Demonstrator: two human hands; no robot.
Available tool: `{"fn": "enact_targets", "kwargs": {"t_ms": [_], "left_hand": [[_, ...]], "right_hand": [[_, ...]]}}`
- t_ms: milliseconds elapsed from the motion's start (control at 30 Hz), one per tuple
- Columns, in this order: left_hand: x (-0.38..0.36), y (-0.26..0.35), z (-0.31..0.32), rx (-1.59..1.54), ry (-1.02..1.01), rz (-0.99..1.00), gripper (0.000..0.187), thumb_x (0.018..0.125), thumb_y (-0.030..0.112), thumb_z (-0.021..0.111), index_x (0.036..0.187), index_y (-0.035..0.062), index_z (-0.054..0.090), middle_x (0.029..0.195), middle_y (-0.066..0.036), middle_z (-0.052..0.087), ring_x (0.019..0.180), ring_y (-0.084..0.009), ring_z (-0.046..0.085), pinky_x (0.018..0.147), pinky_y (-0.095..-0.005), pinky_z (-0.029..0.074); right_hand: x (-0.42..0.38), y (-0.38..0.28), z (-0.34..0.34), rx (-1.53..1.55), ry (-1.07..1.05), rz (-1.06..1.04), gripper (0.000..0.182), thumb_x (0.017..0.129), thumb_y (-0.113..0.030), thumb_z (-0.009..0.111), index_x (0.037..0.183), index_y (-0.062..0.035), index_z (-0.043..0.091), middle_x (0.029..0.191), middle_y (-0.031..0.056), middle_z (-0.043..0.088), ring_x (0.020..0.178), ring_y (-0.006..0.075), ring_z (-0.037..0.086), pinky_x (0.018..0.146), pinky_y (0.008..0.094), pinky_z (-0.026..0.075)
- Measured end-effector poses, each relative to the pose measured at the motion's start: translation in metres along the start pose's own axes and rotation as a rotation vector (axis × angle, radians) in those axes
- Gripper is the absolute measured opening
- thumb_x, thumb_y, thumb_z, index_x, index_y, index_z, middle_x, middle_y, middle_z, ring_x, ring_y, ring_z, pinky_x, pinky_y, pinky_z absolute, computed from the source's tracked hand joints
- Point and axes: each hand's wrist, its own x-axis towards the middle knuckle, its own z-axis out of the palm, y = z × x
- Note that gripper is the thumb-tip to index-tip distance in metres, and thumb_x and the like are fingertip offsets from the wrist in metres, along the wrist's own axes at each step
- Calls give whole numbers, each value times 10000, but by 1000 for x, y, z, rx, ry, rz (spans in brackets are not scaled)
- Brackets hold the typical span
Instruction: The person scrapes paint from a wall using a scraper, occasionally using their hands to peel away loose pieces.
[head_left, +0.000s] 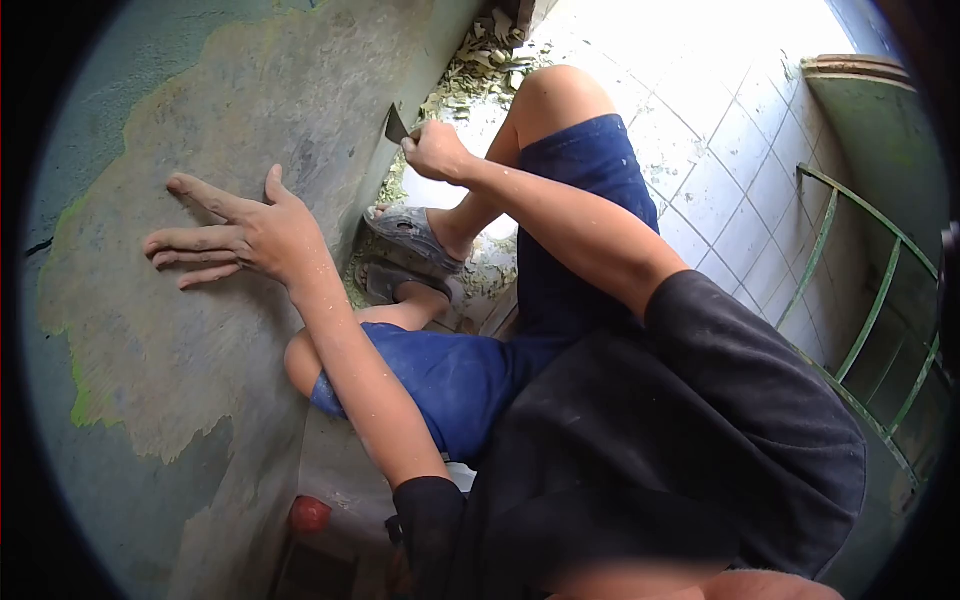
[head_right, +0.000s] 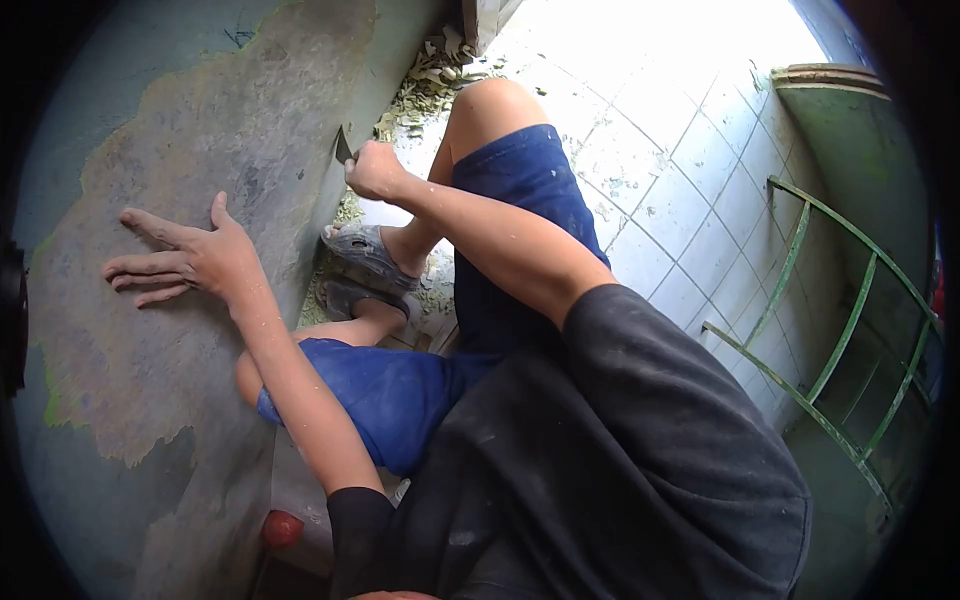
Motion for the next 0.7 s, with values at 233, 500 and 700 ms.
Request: {"fn": "enact_targets", "kwargs": {"t_ms": [233,500,700], "left_hand": [[1,0,2,-20,31,4,1238,735,423,930,1676,126,184,1622,-440,-155,1485,-666,-149,1125,-801,-50],[0,0,1,-9,40,15,1222,747,417,926,1675,124,187,1625,-436,-153,1496,-660,-116,1133,-799,-25],[0,5,-1,17,2,-16,1225,742,413,928,1674,117,191,1622,-441,-151,1494,-663,-118,1136,-795,-23]], "right_hand": [[10,7,3,-19,37,38,357,915,-237,595,890,83,750,855,343,701,875,494,715,873,495,592],[8,-4,-8,61,13,129,373,921,-244,590,900,96,741,868,346,700,905,506,706,926,501,566],[13,12,-12,81,-12,174,361,908,-233,588,904,93,742,865,341,701,891,500,710,896,501,578]]}}
